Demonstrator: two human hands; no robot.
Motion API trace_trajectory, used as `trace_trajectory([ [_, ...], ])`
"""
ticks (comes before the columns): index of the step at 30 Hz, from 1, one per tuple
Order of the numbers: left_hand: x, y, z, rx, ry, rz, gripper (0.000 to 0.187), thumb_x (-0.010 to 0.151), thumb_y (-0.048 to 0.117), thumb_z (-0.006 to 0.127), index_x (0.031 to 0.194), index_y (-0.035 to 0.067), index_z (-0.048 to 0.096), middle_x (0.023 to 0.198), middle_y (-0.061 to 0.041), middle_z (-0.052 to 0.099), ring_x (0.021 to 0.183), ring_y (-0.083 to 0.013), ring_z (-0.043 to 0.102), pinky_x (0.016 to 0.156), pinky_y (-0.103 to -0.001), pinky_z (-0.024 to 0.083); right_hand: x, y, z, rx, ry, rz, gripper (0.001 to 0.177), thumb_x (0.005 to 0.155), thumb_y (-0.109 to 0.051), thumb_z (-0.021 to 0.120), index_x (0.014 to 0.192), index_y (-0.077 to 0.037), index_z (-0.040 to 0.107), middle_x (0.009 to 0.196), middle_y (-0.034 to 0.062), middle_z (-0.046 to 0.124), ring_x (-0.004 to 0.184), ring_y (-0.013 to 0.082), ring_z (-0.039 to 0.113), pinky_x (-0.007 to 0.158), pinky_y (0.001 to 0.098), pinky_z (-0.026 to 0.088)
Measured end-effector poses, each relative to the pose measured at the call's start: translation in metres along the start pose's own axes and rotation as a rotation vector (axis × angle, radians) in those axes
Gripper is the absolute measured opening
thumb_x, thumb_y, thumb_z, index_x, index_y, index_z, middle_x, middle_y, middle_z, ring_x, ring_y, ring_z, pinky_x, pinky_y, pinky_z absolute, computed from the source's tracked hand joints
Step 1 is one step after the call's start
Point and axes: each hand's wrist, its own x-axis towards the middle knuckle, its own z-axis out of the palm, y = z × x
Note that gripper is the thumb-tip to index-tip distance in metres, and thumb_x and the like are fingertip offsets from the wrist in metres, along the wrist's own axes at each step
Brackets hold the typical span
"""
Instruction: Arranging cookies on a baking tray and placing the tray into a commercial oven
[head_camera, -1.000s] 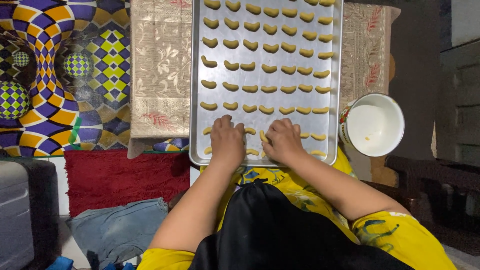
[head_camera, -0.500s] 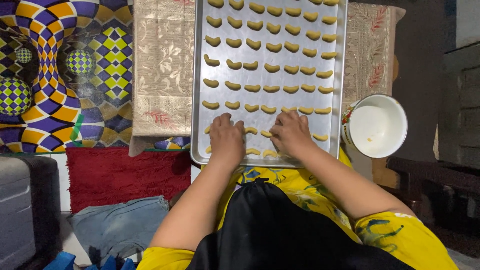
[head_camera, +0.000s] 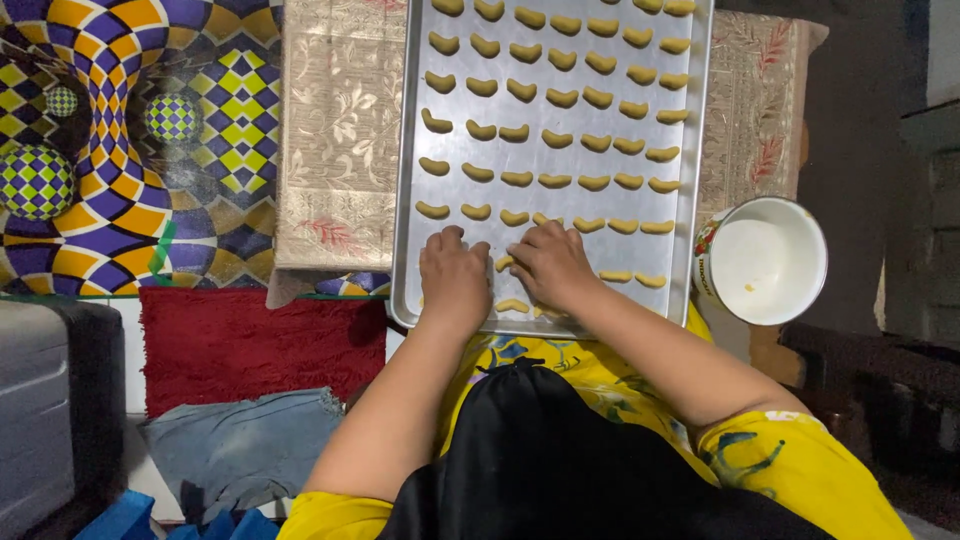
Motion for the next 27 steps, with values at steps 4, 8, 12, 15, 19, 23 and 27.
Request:
trace_trajectory([
  [4, 0.002, 0.007, -0.005, -0.043, -0.04, -0.01, 0.043, 0.079, 0.0, 0.08, 0.121, 0.003, 0.073, 0.133, -0.026, 0.053, 0.131, -0.046, 0.044, 0.111, -0.063, 0.035, 0.0, 0.005, 0.003, 0.007, 0.027, -0.025, 0.016, 0.095, -0.028, 0.067, 0.101, -0.016, 0.077, 0.095, 0.0021, 0.068, 0.105, 0.0253, 0.058, 0.081, 0.0374, 0.039],
  [8, -0.004, 0.018, -0.024, -0.134, -0.036, -0.001, 0.044, 0.086, 0.004, 0.073, 0.129, 0.004, 0.069, 0.132, -0.026, 0.054, 0.128, -0.0455, 0.048, 0.105, -0.06, 0.042, 0.002, 0.018, 0.004, -0.018, 0.206, -0.083, 0.008, 0.092, -0.027, 0.072, 0.098, -0.021, 0.075, 0.098, -0.0003, 0.065, 0.104, 0.0252, 0.058, 0.082, 0.0398, 0.043],
  [12, -0.004, 0.02, -0.028, -0.14, -0.062, -0.005, 0.047, 0.085, 0.001, 0.072, 0.132, 0.002, 0.067, 0.133, -0.027, 0.054, 0.129, -0.0463, 0.048, 0.107, -0.062, 0.04, 0.007, 0.021, -0.004, -0.085, 0.214, -0.117, 0.003, 0.085, -0.023, 0.075, 0.087, -0.023, 0.073, 0.093, -0.0024, 0.062, 0.099, 0.0238, 0.057, 0.079, 0.0385, 0.042],
  [15, 0.0, 0.012, -0.017, -0.111, -0.043, -0.023, 0.047, 0.087, -0.002, 0.072, 0.133, -0.001, 0.065, 0.135, -0.028, 0.053, 0.131, -0.0469, 0.046, 0.112, -0.065, 0.034, 0.011, 0.029, 0.002, -0.111, 0.173, -0.116, 0.005, 0.082, -0.024, 0.076, 0.082, -0.023, 0.071, 0.091, -0.0042, 0.063, 0.099, 0.0218, 0.057, 0.081, 0.038, 0.041],
  [19, 0.001, 0.002, -0.021, -0.085, -0.01, -0.028, 0.051, 0.084, 0.0, 0.075, 0.134, 0.0, 0.064, 0.136, -0.028, 0.052, 0.13, -0.0465, 0.044, 0.113, -0.066, 0.032, 0.001, 0.008, -0.014, -0.096, 0.161, -0.061, 0.014, 0.091, -0.017, 0.07, 0.104, -0.021, 0.077, 0.1, 0.0007, 0.069, 0.104, 0.024, 0.061, 0.08, 0.0378, 0.042],
  [23, -0.004, 0.002, -0.041, -0.068, 0.034, -0.05, 0.057, 0.08, 0.003, 0.079, 0.135, 0.001, 0.064, 0.135, -0.026, 0.053, 0.129, -0.045, 0.046, 0.11, -0.063, 0.035, -0.003, 0.007, -0.009, -0.068, 0.198, 0.07, 0.018, 0.092, -0.031, 0.068, 0.097, -0.016, 0.075, 0.09, 0.0051, 0.068, 0.096, 0.0265, 0.063, 0.079, 0.0393, 0.047],
  [27, 0.0, -0.004, -0.044, -0.101, 0.086, -0.069, 0.049, 0.084, 0.002, 0.074, 0.132, 0.002, 0.066, 0.133, -0.024, 0.055, 0.127, -0.0431, 0.049, 0.108, -0.058, 0.037, -0.002, -0.011, -0.025, 0.009, 0.049, 0.229, 0.055, 0.093, -0.059, 0.06, 0.096, -0.006, 0.075, 0.088, 0.0162, 0.072, 0.096, 0.0343, 0.067, 0.085, 0.045, 0.05],
])
